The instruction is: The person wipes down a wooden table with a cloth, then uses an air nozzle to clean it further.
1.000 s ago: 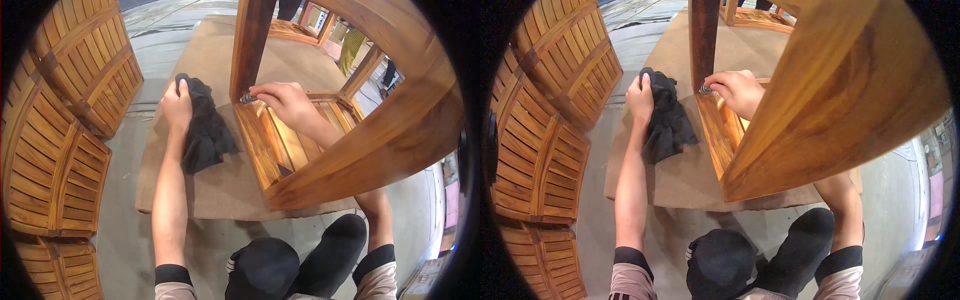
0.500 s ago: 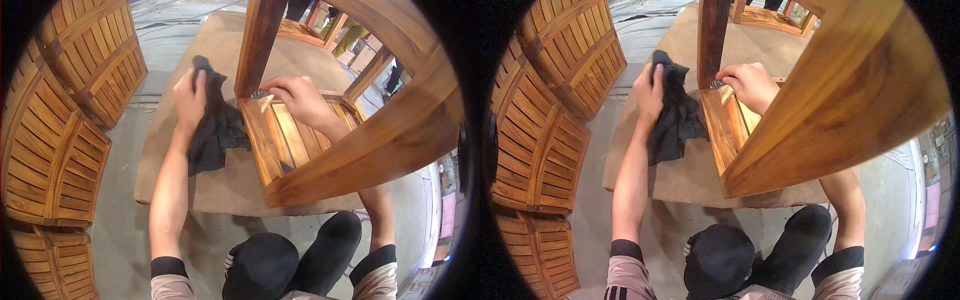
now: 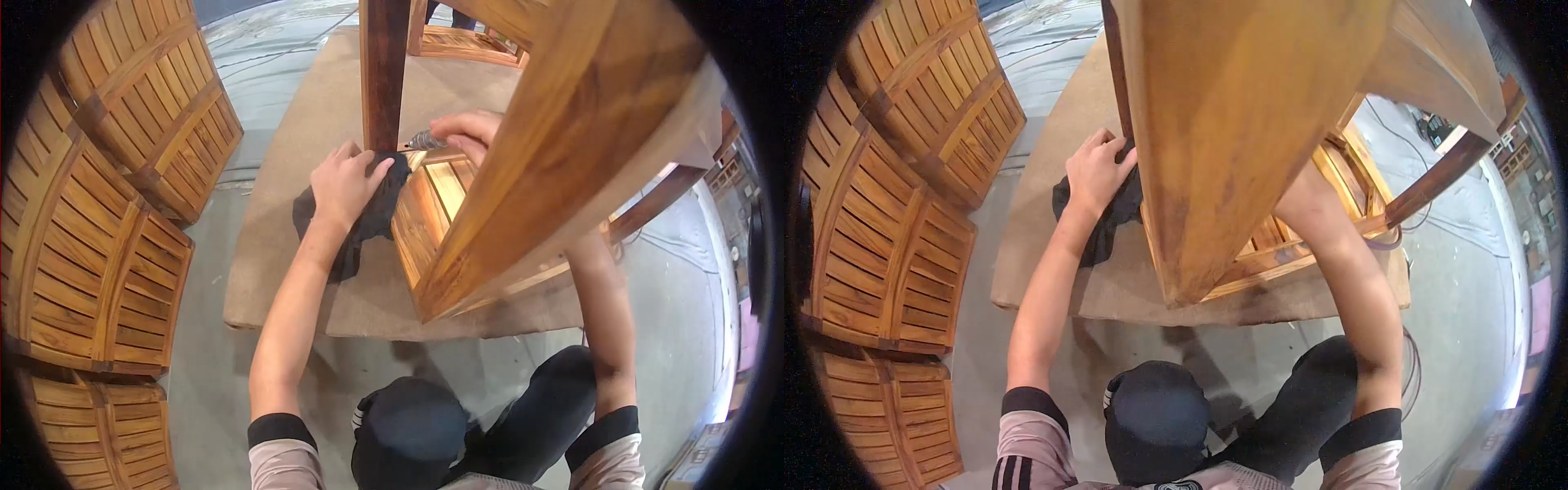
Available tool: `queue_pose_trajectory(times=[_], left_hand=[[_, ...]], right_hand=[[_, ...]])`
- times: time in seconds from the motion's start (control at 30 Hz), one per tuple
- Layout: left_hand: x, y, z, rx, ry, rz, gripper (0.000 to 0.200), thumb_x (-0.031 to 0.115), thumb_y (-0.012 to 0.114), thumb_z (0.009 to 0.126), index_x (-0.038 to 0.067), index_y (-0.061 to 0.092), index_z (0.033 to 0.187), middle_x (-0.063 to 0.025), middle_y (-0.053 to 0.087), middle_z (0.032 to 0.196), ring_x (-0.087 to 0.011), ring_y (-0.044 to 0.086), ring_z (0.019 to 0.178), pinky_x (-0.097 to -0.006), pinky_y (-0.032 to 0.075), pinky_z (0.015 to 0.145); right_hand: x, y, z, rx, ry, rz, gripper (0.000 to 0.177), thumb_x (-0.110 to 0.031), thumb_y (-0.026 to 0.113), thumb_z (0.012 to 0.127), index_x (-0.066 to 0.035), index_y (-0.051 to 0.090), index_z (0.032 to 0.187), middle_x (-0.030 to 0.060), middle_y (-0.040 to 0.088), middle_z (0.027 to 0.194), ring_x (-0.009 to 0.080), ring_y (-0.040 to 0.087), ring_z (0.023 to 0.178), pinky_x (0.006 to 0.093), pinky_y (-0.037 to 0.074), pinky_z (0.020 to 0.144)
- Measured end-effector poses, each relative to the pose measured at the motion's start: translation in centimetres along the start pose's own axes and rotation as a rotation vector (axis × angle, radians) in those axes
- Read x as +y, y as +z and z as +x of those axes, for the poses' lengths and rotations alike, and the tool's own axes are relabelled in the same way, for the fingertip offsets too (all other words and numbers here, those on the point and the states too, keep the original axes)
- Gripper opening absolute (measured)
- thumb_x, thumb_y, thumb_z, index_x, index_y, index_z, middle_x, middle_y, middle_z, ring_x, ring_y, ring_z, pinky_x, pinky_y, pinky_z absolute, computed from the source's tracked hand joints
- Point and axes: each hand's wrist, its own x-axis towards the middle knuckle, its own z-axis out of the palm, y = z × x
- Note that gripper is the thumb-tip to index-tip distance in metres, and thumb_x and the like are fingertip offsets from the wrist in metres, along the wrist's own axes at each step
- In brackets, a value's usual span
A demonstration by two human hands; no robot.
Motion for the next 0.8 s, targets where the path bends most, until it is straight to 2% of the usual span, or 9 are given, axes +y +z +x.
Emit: queue_pose_trajectory(times=[0.03,0.13,0.23,0.37,0.5,0.53,0.57,0.67,0.8], left_hand=[[0.3,-0.1,-0.2,-0.011,-0.098,-0.008,0.029,0.039,0.073,0.077,0.010,0.068,0.077,-0.0066,0.062,0.078,-0.0271,0.063,0.078,-0.0394,0.049,0.063],[0.1,-0.6,0.1,0.033,-0.164,-0.109,0.030,0.037,0.077,0.073,0.010,0.065,0.075,-0.0072,0.064,0.078,-0.0281,0.063,0.077,-0.0401,0.049,0.063],[0.7,-0.3,0.7,-0.006,-0.225,-0.123,0.034,0.036,0.080,0.068,0.008,0.063,0.074,-0.0092,0.064,0.077,-0.0299,0.064,0.076,-0.0409,0.049,0.064],[1.4,0.7,1.9,-0.071,-0.411,-0.163,0.039,0.037,0.083,0.064,0.005,0.062,0.072,-0.0137,0.065,0.077,-0.0342,0.064,0.076,-0.0434,0.048,0.064],[1.2,0.2,1.9,-0.148,-0.531,-0.191,0.048,0.045,0.081,0.065,0.000,0.067,0.075,-0.0199,0.067,0.076,-0.0354,0.066,0.078,-0.0425,0.050,0.066],[1.1,0.3,1.8,-0.130,-0.529,-0.160,0.048,0.045,0.081,0.065,0.000,0.067,0.075,-0.0200,0.067,0.076,-0.0358,0.066,0.078,-0.0430,0.051,0.067],[1.4,0.3,1.7,-0.120,-0.523,-0.130,0.048,0.045,0.081,0.065,0.000,0.068,0.076,-0.0200,0.067,0.076,-0.0362,0.066,0.077,-0.0435,0.051,0.067],[1.5,0.3,1.2,-0.158,-0.591,-0.117,0.049,0.047,0.080,0.066,0.000,0.069,0.077,-0.0203,0.068,0.077,-0.0374,0.067,0.078,-0.0456,0.051,0.069],[1.1,-0.8,1.8,-0.227,-0.686,-0.115,0.051,0.049,0.079,0.065,0.000,0.070,0.078,-0.0202,0.068,0.079,-0.0376,0.067,0.080,-0.0454,0.052,0.070]], right_hand=[[0.0,0.1,0.2,0.008,0.000,0.005,0.016,-0.004,0.058,0.090,0.000,0.067,0.103,0.0141,0.070,0.102,0.0250,0.069,0.094,0.0323,0.052,0.083],[-0.2,0.4,0.5,0.012,-0.012,0.002,0.016,-0.004,0.058,0.090,0.000,0.067,0.103,0.0138,0.070,0.102,0.0246,0.069,0.094,0.0322,0.052,0.083],[-0.6,0.1,0.2,0.010,-0.016,-0.019,0.016,-0.004,0.058,0.090,0.000,0.066,0.103,0.0135,0.070,0.102,0.0243,0.069,0.094,0.0320,0.052,0.083],[-1.4,-0.6,-0.7,-0.005,-0.031,-0.029,0.016,-0.003,0.058,0.090,0.000,0.066,0.104,0.0131,0.070,0.103,0.0238,0.069,0.094,0.0317,0.053,0.083],[-1.9,-0.2,-1.2,-0.063,0.056,-0.040,0.016,-0.003,0.058,0.090,0.000,0.066,0.104,0.0118,0.070,0.104,0.0226,0.069,0.095,0.0310,0.053,0.083],[-1.8,-0.3,-1.2,-0.074,0.082,-0.038,0.016,-0.003,0.058,0.090,0.000,0.066,0.104,0.0113,0.070,0.105,0.0221,0.069,0.095,0.0307,0.053,0.083],[-0.8,0.0,-1.8,-0.052,0.069,0.113,0.016,-0.003,0.058,0.091,0.000,0.066,0.104,0.0111,0.070,0.106,0.0225,0.069,0.096,0.0308,0.053,0.083],[-0.4,1.3,-2.0,-0.047,0.176,0.017,0.016,-0.003,0.058,0.091,0.001,0.066,0.104,0.0115,0.070,0.107,0.0234,0.068,0.096,0.0318,0.053,0.084],[0.4,0.8,-3.3,-0.112,0.108,0.013,0.016,-0.008,0.058,0.092,-0.002,0.067,0.104,0.0091,0.070,0.109,0.0200,0.068,0.096,0.0297,0.052,0.082]])
